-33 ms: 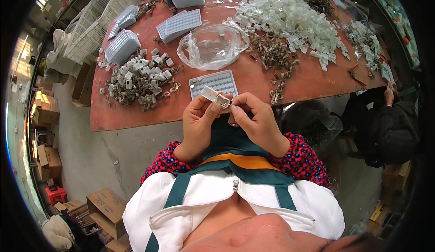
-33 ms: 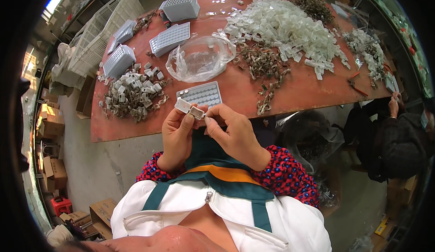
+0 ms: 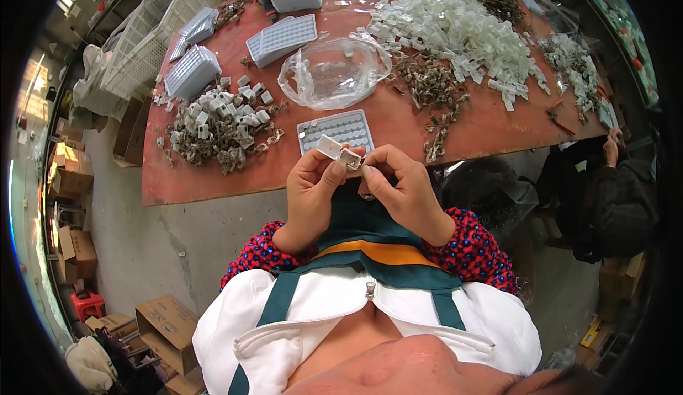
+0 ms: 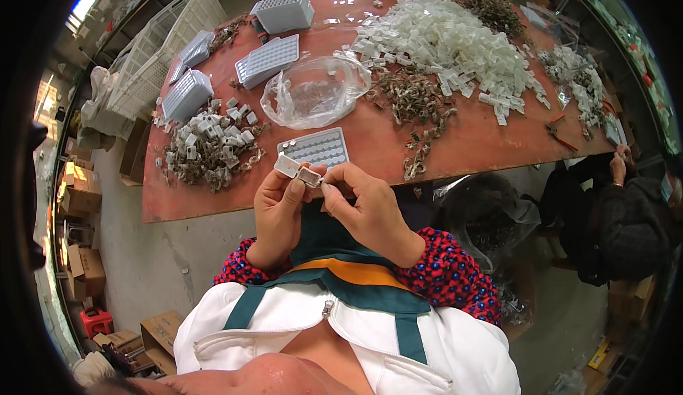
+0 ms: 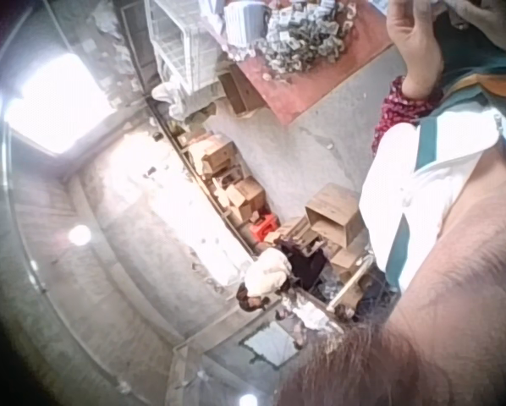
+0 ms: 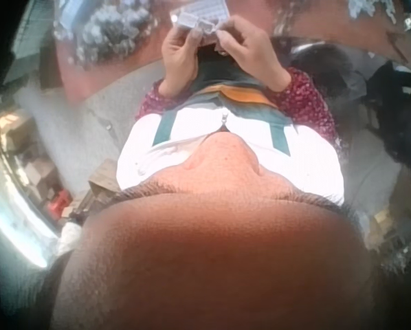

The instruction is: The person repeatedly picks small white plastic housings and metal contacts from a table, inserts the contacts into the housings, and places the assembled units into a gray plastic tray. The person also occasionally picks up and sets down a small green component.

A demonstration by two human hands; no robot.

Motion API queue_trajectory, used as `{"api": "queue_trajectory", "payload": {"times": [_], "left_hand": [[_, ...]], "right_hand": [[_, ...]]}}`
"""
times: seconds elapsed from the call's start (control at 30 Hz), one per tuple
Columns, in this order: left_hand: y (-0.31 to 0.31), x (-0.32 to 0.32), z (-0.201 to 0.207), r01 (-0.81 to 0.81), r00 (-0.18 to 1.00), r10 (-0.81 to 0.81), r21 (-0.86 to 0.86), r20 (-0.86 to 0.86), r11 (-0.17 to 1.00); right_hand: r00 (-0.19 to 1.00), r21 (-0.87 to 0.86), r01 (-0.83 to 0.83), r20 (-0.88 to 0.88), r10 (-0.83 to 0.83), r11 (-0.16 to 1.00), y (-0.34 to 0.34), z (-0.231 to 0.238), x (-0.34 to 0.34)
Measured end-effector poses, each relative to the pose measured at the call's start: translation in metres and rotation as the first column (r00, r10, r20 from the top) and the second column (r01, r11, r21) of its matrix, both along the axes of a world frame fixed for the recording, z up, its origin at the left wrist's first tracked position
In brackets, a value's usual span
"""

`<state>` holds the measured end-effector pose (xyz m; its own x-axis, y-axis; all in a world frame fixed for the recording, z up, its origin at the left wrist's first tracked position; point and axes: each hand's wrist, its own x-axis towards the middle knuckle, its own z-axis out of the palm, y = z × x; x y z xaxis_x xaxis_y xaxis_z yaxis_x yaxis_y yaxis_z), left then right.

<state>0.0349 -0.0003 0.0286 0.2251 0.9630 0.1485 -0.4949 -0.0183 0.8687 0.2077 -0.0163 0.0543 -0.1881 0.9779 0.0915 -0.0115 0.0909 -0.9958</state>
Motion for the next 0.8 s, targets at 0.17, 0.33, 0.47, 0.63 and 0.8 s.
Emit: {"api": "queue_trajectory", "payload": {"times": [0.17,0.33,0.47,0.63,0.8], "left_hand": [[-0.001,-0.003,-0.004,0.028,0.997,-0.021,-0.102,0.072,0.994],[-0.001,-0.012,-0.019,-0.007,0.983,0.061,-0.297,0.174,0.955],[0.000,-0.046,-0.030,-0.079,0.960,0.182,-0.417,0.213,0.905],[0.000,-0.078,-0.037,-0.115,0.962,0.219,-0.488,0.162,0.865],[0.004,-0.082,-0.035,-0.098,0.971,0.189,-0.474,0.148,0.875]], "right_hand": [[0.998,-0.041,-0.036,-0.049,0.034,0.999,0.006,-0.012,-0.007],[0.966,0.167,-0.044,0.257,0.000,0.985,0.016,-0.030,-0.021],[0.910,0.285,-0.126,0.414,-0.003,0.950,0.039,-0.033,-0.024],[0.788,0.491,-0.067,0.560,-0.255,0.869,0.099,-0.041,-0.040],[0.634,0.606,-0.180,0.674,-0.379,0.775,0.120,-0.063,-0.064]]}}
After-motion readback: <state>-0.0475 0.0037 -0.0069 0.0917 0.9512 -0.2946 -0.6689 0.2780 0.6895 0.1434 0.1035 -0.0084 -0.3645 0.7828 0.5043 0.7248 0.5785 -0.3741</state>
